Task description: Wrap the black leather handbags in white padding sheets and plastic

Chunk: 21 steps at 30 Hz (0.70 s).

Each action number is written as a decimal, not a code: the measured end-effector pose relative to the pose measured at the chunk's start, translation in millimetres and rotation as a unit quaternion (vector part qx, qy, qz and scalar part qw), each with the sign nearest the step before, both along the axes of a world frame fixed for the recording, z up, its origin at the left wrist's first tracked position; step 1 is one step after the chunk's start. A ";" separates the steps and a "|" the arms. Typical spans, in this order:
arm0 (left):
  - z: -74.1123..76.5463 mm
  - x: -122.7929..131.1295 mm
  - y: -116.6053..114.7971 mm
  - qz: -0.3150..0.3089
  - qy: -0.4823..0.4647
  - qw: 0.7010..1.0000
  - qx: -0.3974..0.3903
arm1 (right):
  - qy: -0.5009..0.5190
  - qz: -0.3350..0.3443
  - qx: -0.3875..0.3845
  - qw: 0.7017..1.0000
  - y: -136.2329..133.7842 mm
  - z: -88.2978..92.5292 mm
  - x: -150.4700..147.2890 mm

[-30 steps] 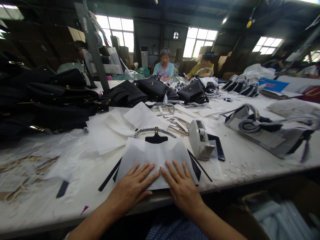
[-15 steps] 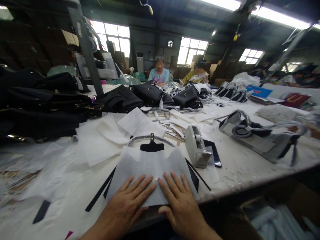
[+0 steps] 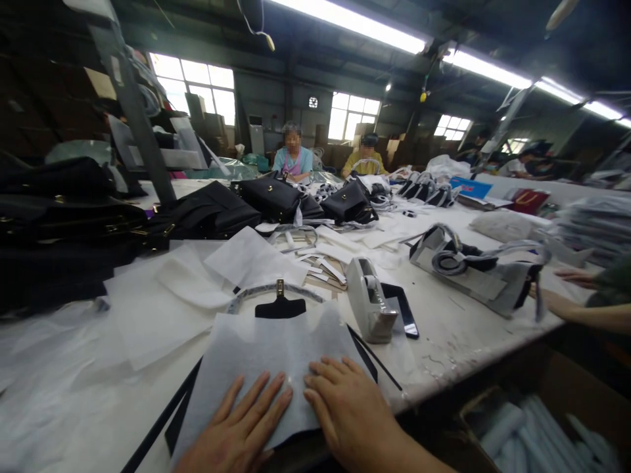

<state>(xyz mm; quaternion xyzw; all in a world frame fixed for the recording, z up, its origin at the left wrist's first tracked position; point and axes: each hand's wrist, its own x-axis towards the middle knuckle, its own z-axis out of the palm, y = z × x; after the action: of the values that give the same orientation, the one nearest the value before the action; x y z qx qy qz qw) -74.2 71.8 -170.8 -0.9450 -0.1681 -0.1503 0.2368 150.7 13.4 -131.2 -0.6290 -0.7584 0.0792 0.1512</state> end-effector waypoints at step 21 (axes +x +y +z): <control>8.6 -0.3 -9.7 0.046 -0.035 0.975 -0.214 | -0.001 0.096 0.214 0.972 2.9 -49.4 10.9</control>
<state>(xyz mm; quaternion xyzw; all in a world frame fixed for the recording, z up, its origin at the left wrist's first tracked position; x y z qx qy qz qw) -74.5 62.1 -162.3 -0.9592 -0.2474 -0.1334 0.0299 161.5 16.3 -180.6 -0.5062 -0.8149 -0.0714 0.2731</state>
